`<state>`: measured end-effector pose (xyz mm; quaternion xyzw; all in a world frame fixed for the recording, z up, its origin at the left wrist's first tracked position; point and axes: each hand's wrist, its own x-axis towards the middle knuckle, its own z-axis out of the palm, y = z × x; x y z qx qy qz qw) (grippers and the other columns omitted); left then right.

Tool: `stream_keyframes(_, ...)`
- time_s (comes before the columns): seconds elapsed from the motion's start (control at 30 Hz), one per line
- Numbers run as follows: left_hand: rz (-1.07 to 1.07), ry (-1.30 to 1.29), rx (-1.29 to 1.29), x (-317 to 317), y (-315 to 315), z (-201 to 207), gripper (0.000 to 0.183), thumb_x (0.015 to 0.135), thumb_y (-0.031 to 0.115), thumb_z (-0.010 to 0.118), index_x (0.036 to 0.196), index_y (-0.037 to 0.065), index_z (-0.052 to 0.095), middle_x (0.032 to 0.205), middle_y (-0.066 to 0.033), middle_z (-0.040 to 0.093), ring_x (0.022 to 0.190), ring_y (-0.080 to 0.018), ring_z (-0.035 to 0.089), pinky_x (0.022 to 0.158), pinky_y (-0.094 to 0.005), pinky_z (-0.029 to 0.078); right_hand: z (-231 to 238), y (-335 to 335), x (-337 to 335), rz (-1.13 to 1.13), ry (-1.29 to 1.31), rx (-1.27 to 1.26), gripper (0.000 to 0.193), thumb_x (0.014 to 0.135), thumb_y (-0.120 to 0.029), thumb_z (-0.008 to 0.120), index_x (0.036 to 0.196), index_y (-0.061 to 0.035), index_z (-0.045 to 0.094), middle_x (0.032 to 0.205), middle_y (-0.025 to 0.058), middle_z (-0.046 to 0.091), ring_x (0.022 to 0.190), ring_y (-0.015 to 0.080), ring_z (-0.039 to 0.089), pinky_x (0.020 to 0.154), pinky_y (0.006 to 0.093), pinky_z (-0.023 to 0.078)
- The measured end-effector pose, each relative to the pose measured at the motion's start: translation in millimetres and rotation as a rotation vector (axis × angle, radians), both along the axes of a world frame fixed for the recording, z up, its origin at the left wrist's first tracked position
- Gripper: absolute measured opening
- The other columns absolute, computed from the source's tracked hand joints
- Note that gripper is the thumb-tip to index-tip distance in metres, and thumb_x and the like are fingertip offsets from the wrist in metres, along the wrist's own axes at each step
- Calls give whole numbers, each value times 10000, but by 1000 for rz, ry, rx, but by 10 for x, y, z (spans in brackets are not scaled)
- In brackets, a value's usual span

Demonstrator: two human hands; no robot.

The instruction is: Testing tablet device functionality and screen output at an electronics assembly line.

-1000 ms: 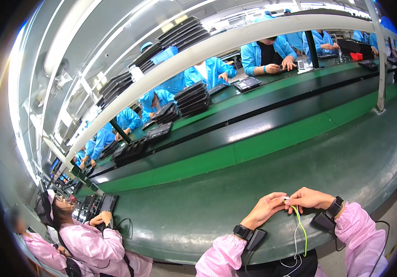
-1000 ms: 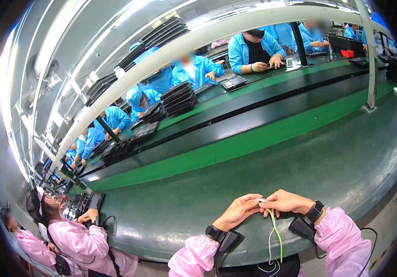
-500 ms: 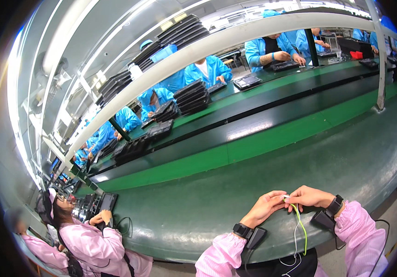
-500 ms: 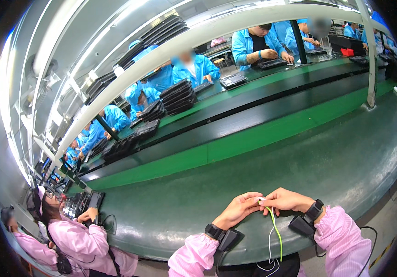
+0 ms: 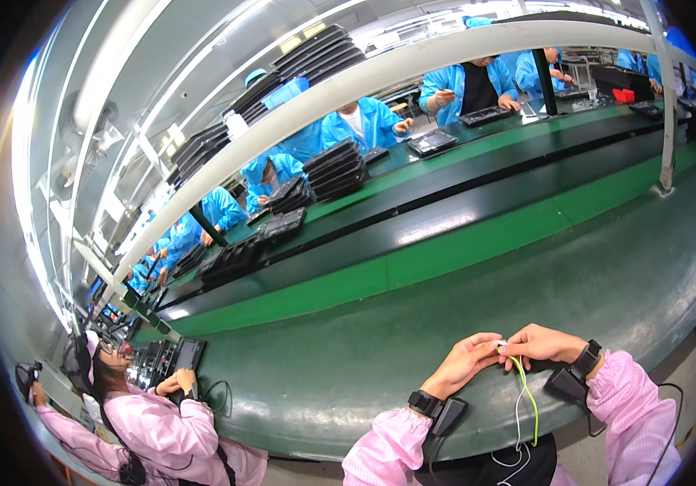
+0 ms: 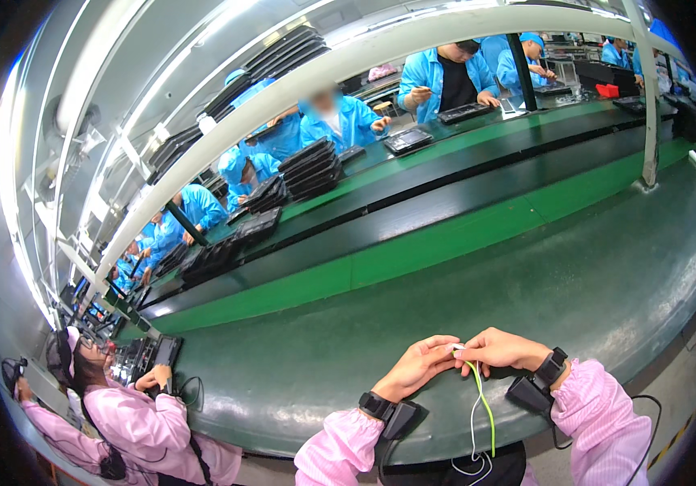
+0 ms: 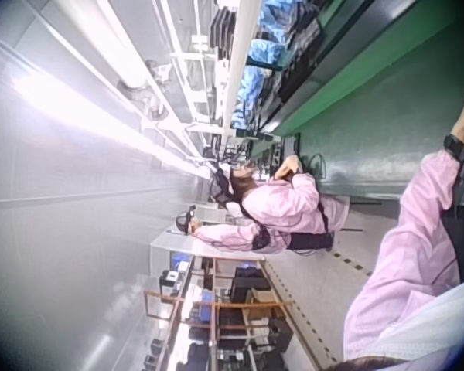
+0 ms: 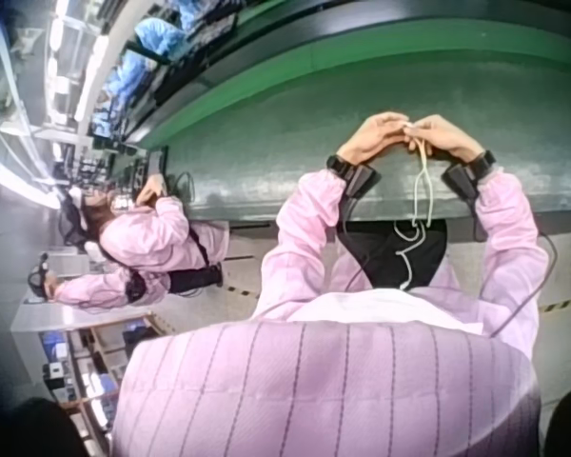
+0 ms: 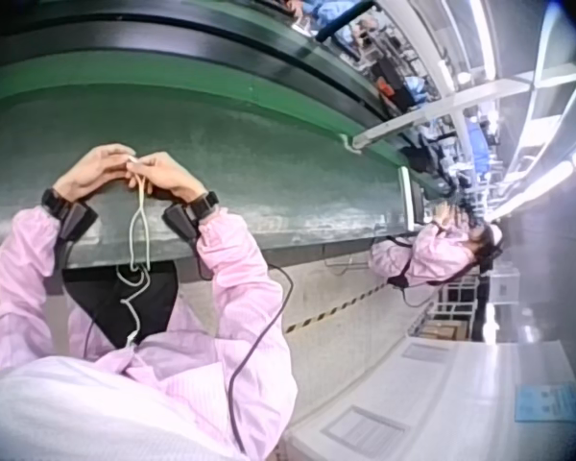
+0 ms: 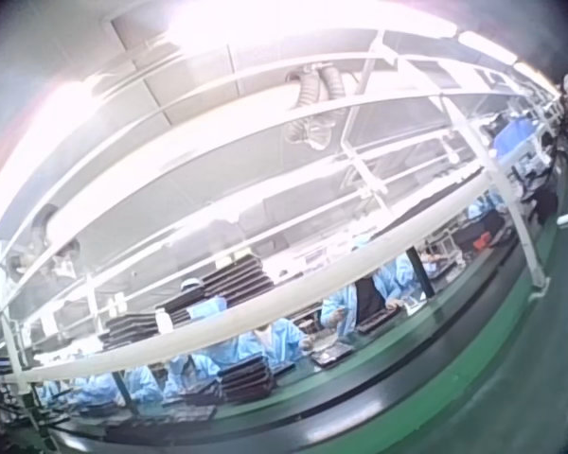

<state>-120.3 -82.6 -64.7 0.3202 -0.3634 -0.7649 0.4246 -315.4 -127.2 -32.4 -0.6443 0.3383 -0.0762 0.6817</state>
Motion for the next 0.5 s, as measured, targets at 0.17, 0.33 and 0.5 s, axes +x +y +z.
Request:
stream_keyframes(0.17,3,7,-2,4,-3,-22,257,891,128,500,1101,-21,490,1063,-111,551,994,-180,540,927,-307,431,7,5,3,5,9,1,330,888,-309,504,873,-10,644,744,28,637,520,61,497,489,189,416)
stream_keyframes(0.33,-12,26,-2,4,-1,-23,258,891,127,500,1101,-23,489,1062,-112,551,997,-183,539,928,-311,429,25,12,-1,-4,35,7,332,888,-313,505,860,-15,648,742,22,635,526,57,496,490,183,414)
stream_keyframes(0.5,-2,17,-2,-1,8,-10,260,890,130,503,1100,-22,490,1063,-110,552,999,-184,538,932,-314,425,31,27,5,-10,-10,8,336,887,-317,506,842,-18,651,734,17,633,523,56,492,491,184,412)
